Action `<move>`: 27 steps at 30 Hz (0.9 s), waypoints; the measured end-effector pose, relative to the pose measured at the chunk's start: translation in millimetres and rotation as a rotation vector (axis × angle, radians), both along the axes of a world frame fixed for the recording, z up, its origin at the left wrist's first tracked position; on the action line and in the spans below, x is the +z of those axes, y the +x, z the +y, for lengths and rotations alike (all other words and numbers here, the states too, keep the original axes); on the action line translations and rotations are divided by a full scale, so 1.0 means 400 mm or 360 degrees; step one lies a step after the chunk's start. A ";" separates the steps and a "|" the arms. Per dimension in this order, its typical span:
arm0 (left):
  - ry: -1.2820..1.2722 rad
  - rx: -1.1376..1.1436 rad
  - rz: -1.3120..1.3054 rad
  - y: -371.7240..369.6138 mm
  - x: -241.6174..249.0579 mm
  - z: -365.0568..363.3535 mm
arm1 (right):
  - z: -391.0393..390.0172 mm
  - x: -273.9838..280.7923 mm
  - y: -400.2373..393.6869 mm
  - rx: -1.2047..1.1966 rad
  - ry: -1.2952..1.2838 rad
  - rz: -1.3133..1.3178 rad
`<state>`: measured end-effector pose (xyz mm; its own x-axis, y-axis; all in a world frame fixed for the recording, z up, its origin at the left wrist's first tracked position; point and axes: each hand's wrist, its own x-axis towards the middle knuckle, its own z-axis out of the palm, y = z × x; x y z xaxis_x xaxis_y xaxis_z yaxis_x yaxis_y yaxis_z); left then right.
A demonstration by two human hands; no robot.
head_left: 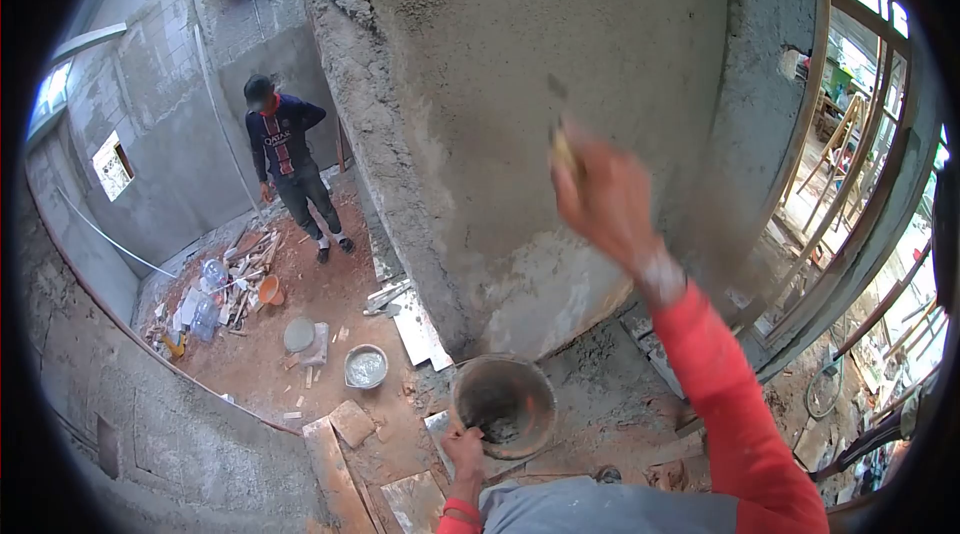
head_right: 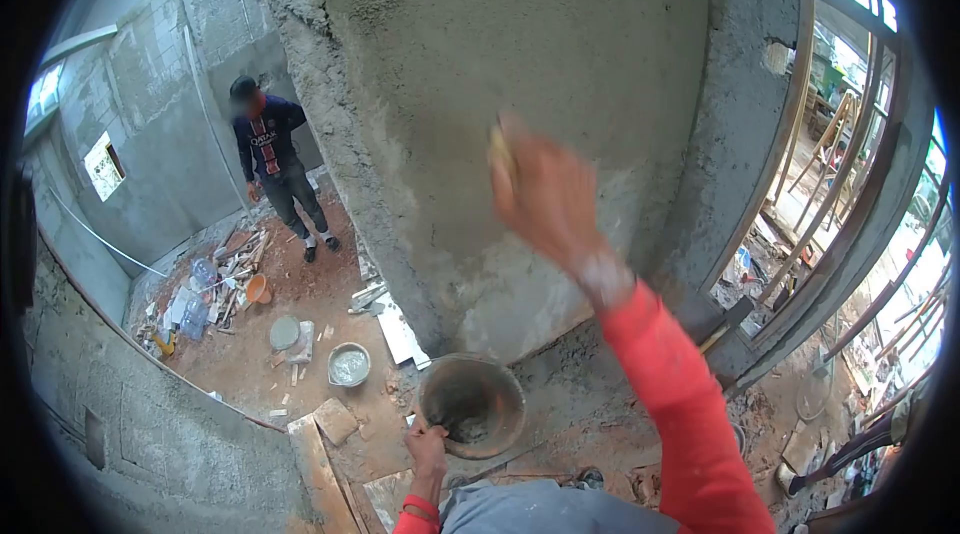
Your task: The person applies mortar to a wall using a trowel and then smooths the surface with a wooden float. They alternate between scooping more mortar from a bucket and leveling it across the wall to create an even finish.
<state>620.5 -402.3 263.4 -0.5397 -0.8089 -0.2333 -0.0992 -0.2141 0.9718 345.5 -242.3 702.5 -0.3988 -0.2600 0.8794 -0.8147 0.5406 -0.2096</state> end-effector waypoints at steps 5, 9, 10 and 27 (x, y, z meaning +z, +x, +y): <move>0.0020 0.0369 -0.0264 0.174 -0.045 -0.094 | -0.148 0.231 -0.165 -0.0377 0.0047 0.0305; -0.0055 0.0628 -0.0077 0.304 -0.086 -0.147 | -0.196 0.259 -0.212 -0.0447 0.0123 0.0369; -0.0074 0.0678 -0.0074 0.334 -0.083 -0.157 | -0.200 0.261 -0.214 -0.0449 0.0146 0.0340; 0.0031 0.1133 -0.0381 0.485 -0.164 -0.260 | -0.150 0.263 -0.230 -0.0592 0.0156 0.0419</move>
